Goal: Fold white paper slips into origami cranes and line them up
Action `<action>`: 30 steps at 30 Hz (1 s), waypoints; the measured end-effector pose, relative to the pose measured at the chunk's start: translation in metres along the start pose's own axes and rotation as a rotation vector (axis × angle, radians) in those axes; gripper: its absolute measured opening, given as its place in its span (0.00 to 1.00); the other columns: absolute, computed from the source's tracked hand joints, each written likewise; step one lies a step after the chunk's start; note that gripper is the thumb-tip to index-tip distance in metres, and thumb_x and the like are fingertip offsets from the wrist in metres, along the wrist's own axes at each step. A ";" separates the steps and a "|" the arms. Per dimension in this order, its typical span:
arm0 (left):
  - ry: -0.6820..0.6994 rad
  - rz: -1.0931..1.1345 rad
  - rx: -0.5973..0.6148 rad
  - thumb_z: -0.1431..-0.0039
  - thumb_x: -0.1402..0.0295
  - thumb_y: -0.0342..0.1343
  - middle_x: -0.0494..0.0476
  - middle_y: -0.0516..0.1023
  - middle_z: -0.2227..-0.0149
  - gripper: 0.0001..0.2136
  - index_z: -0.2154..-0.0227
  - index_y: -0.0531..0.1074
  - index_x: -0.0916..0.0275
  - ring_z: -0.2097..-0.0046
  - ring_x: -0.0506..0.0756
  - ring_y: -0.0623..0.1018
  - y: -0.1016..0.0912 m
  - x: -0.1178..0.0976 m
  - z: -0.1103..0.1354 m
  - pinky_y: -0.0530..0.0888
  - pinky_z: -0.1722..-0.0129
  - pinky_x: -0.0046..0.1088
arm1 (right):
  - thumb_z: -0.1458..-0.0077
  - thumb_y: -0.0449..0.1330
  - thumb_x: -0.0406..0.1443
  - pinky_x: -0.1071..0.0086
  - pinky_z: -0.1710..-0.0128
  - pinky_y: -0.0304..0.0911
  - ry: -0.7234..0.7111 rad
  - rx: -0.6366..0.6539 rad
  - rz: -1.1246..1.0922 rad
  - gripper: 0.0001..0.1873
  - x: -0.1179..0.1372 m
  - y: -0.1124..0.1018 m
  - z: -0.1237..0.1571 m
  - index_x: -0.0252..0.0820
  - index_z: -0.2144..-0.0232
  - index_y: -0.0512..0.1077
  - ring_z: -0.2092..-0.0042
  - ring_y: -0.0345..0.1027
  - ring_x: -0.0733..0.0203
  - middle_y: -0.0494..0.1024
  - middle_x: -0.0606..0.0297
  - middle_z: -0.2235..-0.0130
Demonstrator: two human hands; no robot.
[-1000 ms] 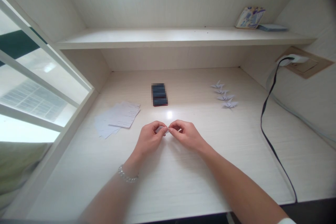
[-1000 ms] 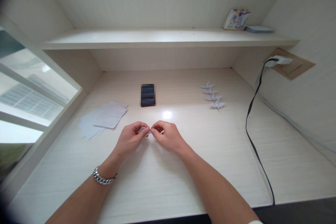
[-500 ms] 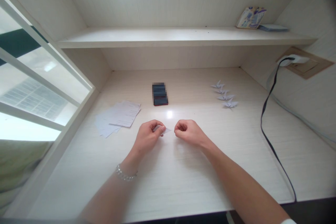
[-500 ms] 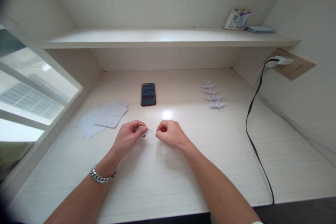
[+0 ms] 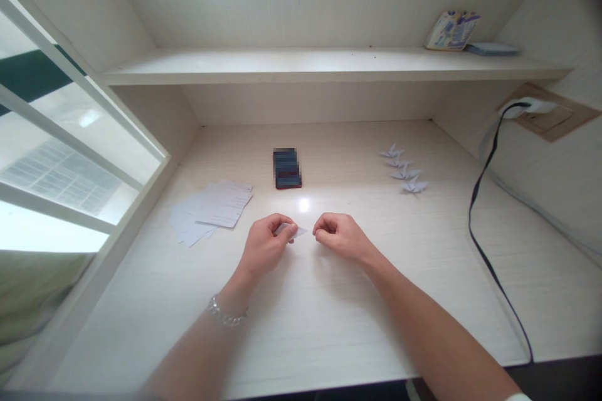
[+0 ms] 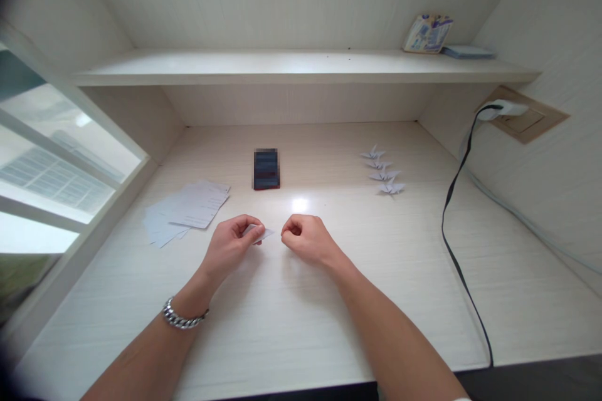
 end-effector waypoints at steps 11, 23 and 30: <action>-0.014 0.096 0.048 0.49 0.61 0.55 0.57 0.77 0.72 0.11 0.71 0.73 0.65 0.70 0.53 0.75 0.008 -0.001 0.000 0.70 0.70 0.26 | 0.51 0.54 0.38 0.71 0.71 0.59 0.027 -0.022 -0.293 0.07 -0.002 0.012 -0.001 0.39 0.74 0.69 0.71 0.64 0.65 0.72 0.66 0.74; -0.009 -0.105 0.228 0.52 0.70 0.52 0.52 0.75 0.77 0.06 0.76 0.74 0.63 0.74 0.50 0.72 0.009 -0.003 0.003 0.66 0.75 0.23 | 0.54 0.53 0.34 0.73 0.77 0.50 0.021 0.117 -0.105 0.06 -0.002 0.004 0.000 0.39 0.77 0.69 0.76 0.56 0.68 0.67 0.69 0.78; -0.071 -0.047 0.239 0.51 0.69 0.51 0.54 0.76 0.75 0.07 0.73 0.73 0.64 0.72 0.51 0.73 0.000 0.003 -0.001 0.68 0.71 0.25 | 0.55 0.53 0.33 0.73 0.76 0.51 -0.001 -0.034 -0.265 0.04 -0.010 -0.025 -0.006 0.39 0.78 0.67 0.77 0.55 0.68 0.64 0.71 0.80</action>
Point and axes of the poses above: each hand's wrist, its own z-axis away from the middle knuckle, its own y-axis out of the palm, x = y × z, the point moved 4 cm from there along -z, towards the middle knuckle
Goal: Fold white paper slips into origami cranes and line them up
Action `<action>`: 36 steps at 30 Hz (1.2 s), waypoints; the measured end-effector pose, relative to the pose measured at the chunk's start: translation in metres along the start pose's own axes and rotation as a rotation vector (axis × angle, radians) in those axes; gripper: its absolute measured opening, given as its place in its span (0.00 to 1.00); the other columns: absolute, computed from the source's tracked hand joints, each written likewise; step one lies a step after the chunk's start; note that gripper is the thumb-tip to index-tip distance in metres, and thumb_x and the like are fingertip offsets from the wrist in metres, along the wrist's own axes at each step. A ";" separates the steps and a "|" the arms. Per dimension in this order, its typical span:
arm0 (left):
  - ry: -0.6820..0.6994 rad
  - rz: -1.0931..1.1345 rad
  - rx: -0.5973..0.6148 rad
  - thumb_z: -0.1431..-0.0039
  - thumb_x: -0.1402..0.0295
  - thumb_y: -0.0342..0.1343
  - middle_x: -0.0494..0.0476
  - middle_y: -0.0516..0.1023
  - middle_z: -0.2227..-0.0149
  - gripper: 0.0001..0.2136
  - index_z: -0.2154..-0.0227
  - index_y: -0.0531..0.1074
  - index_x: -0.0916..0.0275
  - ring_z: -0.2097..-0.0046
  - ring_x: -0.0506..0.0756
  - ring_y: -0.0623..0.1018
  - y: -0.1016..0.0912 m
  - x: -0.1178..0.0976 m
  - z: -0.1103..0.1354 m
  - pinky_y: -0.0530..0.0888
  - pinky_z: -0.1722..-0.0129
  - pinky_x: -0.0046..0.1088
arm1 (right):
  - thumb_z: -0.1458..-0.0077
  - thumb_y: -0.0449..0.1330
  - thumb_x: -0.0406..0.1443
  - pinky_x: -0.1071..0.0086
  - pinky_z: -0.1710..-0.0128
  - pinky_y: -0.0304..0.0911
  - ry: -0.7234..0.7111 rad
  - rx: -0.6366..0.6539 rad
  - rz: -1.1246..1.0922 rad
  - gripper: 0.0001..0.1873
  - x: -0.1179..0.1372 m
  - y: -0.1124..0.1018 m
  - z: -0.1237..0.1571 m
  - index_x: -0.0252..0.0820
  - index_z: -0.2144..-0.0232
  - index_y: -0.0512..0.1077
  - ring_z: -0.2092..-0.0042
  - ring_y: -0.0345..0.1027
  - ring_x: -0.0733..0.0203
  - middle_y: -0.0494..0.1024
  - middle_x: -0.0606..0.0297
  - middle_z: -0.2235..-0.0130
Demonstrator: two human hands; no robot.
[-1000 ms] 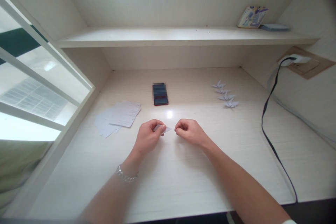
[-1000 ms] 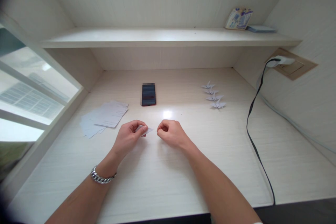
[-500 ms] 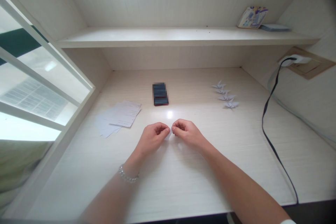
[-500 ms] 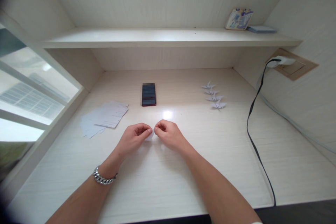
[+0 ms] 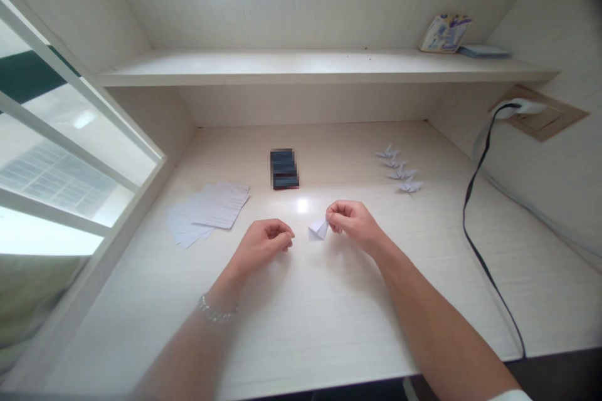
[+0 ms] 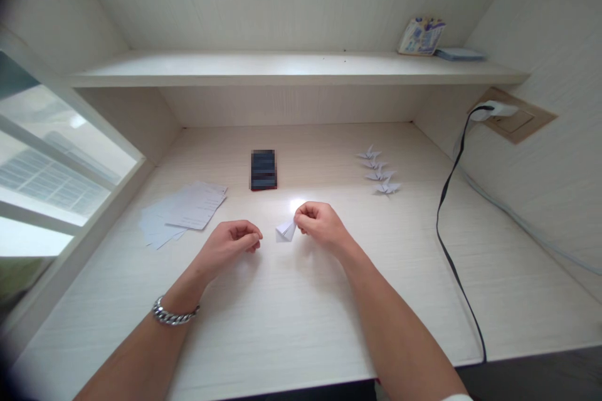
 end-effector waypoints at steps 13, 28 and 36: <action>0.038 -0.018 0.070 0.51 0.70 0.52 0.53 0.75 0.77 0.06 0.74 0.74 0.64 0.73 0.51 0.72 0.013 -0.003 0.000 0.67 0.73 0.24 | 0.55 0.53 0.33 0.73 0.76 0.52 0.032 0.108 0.071 0.05 -0.004 0.020 0.002 0.39 0.78 0.68 0.76 0.57 0.68 0.66 0.70 0.79; 0.037 0.049 0.013 0.50 0.65 0.54 0.54 0.77 0.72 0.08 0.72 0.74 0.63 0.71 0.51 0.73 0.011 -0.007 0.002 0.68 0.71 0.25 | 0.54 0.53 0.34 0.74 0.77 0.50 -0.012 0.140 0.188 0.06 0.006 0.017 0.006 0.39 0.77 0.69 0.75 0.56 0.68 0.67 0.70 0.78; 0.026 0.022 0.010 0.52 0.68 0.54 0.52 0.75 0.77 0.06 0.76 0.74 0.63 0.73 0.50 0.71 0.013 -0.005 0.000 0.65 0.74 0.24 | 0.54 0.54 0.33 0.74 0.77 0.51 0.005 0.126 0.119 0.05 0.002 0.025 0.004 0.39 0.77 0.69 0.76 0.56 0.69 0.66 0.70 0.79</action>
Point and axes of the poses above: each hand's wrist, its own z-axis away from the middle knuckle, its own y-axis out of the palm, x = y × z, the point moved 4 cm from there along -z, towards the middle knuckle
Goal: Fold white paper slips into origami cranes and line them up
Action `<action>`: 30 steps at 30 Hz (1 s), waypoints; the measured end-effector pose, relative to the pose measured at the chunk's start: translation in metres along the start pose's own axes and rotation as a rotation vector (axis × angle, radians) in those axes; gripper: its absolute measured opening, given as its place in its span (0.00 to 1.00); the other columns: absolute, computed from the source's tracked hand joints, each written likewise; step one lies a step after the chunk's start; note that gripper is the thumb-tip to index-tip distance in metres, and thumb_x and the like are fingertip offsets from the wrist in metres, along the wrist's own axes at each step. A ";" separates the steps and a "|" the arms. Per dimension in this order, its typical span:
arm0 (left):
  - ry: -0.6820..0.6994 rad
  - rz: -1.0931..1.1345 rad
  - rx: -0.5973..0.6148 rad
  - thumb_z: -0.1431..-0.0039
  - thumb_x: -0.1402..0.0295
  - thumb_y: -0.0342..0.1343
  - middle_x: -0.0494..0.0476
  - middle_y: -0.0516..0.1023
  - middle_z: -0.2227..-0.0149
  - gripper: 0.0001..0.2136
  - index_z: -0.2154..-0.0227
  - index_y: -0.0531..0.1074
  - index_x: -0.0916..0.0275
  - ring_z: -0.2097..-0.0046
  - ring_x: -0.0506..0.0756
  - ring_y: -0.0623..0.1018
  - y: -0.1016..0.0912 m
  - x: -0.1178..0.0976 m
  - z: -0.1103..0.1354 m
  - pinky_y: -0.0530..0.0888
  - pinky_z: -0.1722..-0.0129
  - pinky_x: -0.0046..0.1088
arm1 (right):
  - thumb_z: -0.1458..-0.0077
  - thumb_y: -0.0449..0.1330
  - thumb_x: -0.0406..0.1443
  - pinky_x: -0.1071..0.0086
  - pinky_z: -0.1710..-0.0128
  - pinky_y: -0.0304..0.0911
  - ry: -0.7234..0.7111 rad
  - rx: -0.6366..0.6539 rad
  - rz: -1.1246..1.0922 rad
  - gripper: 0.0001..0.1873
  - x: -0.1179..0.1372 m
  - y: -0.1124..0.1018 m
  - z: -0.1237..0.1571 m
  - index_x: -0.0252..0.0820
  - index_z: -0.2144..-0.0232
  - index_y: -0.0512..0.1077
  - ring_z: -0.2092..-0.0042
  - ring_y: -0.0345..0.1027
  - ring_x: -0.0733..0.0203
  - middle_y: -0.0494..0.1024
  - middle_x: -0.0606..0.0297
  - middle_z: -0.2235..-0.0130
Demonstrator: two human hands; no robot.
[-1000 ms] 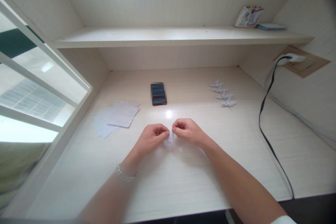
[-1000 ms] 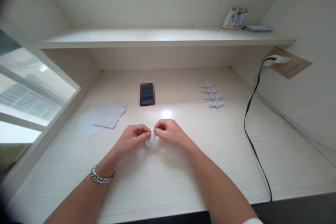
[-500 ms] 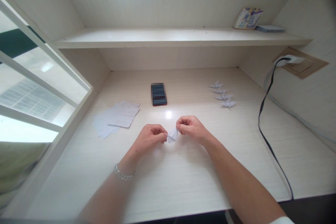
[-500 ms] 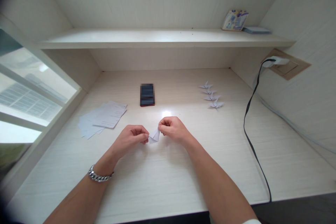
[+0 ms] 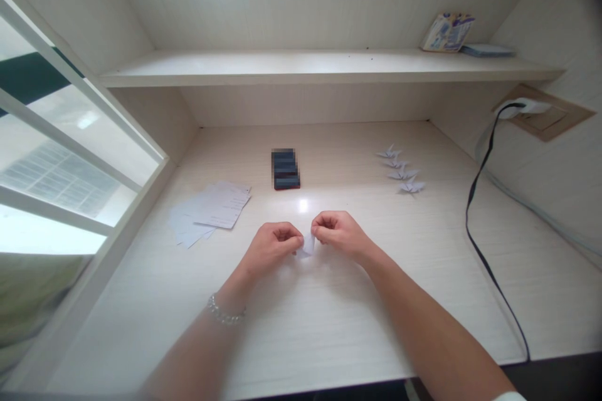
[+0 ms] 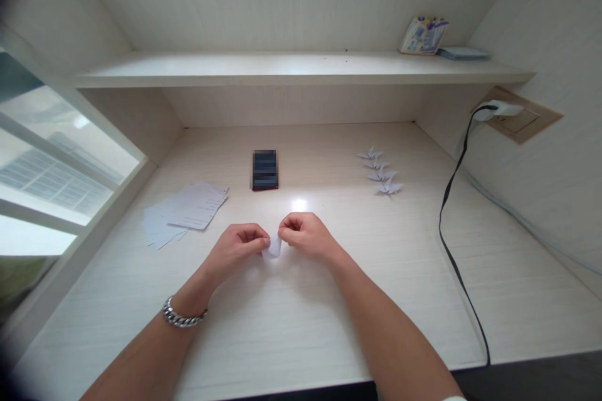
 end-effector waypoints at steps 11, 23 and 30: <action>-0.002 0.156 -0.084 0.50 0.68 0.53 0.55 0.75 0.74 0.06 0.72 0.74 0.64 0.71 0.51 0.73 -0.012 0.001 0.000 0.69 0.69 0.26 | 0.51 0.56 0.37 0.72 0.76 0.52 -0.047 -0.232 -0.214 0.07 -0.003 -0.028 -0.001 0.38 0.77 0.69 0.77 0.56 0.68 0.65 0.69 0.80; 0.065 0.125 -0.212 0.46 0.60 0.53 0.55 0.75 0.72 0.12 0.70 0.72 0.65 0.69 0.51 0.74 -0.004 0.002 -0.001 0.70 0.67 0.27 | 0.50 0.56 0.38 0.71 0.70 0.60 -0.048 -0.113 -0.113 0.08 0.002 0.004 0.001 0.39 0.71 0.71 0.70 0.66 0.64 0.74 0.64 0.71; 0.057 0.045 -0.107 0.47 0.61 0.53 0.54 0.74 0.74 0.11 0.73 0.72 0.64 0.71 0.51 0.73 -0.001 0.000 -0.001 0.68 0.70 0.25 | 0.53 0.55 0.33 0.73 0.73 0.55 -0.048 -0.066 0.123 0.06 0.008 0.001 0.004 0.39 0.77 0.72 0.72 0.63 0.66 0.72 0.68 0.75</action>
Point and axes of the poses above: each hand's wrist, its own z-axis away from the middle knuckle, its own y-axis out of the palm, x = y × z, the point moved 4 cm from there along -z, towards the middle knuckle
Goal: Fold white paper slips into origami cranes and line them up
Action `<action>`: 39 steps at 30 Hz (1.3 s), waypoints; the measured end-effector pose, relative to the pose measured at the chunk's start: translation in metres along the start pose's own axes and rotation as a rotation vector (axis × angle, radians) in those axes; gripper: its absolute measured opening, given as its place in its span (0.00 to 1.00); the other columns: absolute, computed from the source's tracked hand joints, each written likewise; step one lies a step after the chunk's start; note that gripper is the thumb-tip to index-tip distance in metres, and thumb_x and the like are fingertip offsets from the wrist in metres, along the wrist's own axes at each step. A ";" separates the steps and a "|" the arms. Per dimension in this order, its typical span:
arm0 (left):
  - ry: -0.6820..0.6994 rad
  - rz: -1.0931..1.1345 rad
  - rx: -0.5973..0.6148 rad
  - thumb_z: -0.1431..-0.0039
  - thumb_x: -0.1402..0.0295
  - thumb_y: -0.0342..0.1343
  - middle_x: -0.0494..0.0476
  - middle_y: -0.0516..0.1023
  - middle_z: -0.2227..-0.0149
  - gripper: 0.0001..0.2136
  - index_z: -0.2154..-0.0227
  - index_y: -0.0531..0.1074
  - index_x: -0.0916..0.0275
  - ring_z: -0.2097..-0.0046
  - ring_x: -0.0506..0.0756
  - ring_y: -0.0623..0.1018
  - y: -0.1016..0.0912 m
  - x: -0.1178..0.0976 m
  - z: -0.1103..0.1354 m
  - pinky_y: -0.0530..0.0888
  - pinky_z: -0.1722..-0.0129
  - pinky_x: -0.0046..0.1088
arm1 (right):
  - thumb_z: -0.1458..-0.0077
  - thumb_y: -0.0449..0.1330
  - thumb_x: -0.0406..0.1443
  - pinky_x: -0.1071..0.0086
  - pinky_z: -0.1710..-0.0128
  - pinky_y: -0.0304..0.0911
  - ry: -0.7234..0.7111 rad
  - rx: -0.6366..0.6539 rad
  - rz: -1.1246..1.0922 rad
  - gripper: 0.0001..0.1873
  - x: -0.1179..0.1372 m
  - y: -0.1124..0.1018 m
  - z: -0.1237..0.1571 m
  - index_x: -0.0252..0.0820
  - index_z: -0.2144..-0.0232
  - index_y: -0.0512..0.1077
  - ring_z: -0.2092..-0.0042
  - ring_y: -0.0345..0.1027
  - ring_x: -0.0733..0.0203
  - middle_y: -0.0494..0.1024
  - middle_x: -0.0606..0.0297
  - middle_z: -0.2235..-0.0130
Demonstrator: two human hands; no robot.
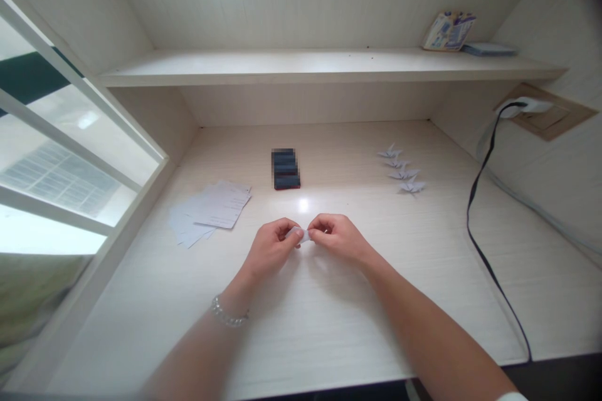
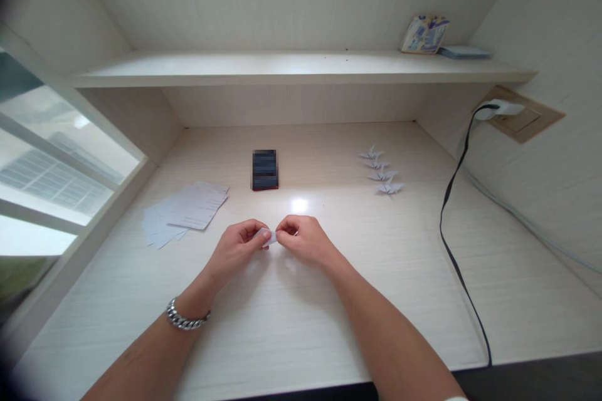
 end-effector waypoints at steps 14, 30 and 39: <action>-0.046 0.158 -0.063 0.50 0.59 0.56 0.56 0.75 0.74 0.12 0.72 0.72 0.65 0.70 0.52 0.74 -0.003 0.001 -0.001 0.70 0.69 0.27 | 0.52 0.56 0.37 0.72 0.71 0.59 0.076 -0.002 -0.238 0.07 -0.007 0.002 -0.002 0.39 0.75 0.70 0.72 0.65 0.65 0.72 0.67 0.75; 0.020 0.115 0.044 0.51 0.66 0.58 0.60 0.78 0.63 0.14 0.60 0.73 0.64 0.62 0.55 0.76 0.001 -0.001 0.000 0.72 0.61 0.31 | 0.49 0.56 0.42 0.69 0.69 0.64 0.029 -0.150 -0.340 0.13 -0.018 -0.002 -0.008 0.38 0.69 0.72 0.70 0.68 0.63 0.74 0.63 0.73; 0.059 -0.031 -0.099 0.48 0.65 0.55 0.58 0.78 0.59 0.12 0.61 0.75 0.61 0.59 0.56 0.77 0.000 -0.002 0.002 0.73 0.57 0.31 | 0.49 0.58 0.40 0.68 0.68 0.65 -0.005 -0.239 -0.376 0.12 -0.013 0.002 -0.004 0.40 0.63 0.66 0.68 0.69 0.62 0.73 0.64 0.69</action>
Point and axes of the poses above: each hand's wrist, its own z-axis away from the middle knuckle, its own y-axis out of the palm, x = y × z, the point moved 4 cm from there along -z, towards the middle knuckle
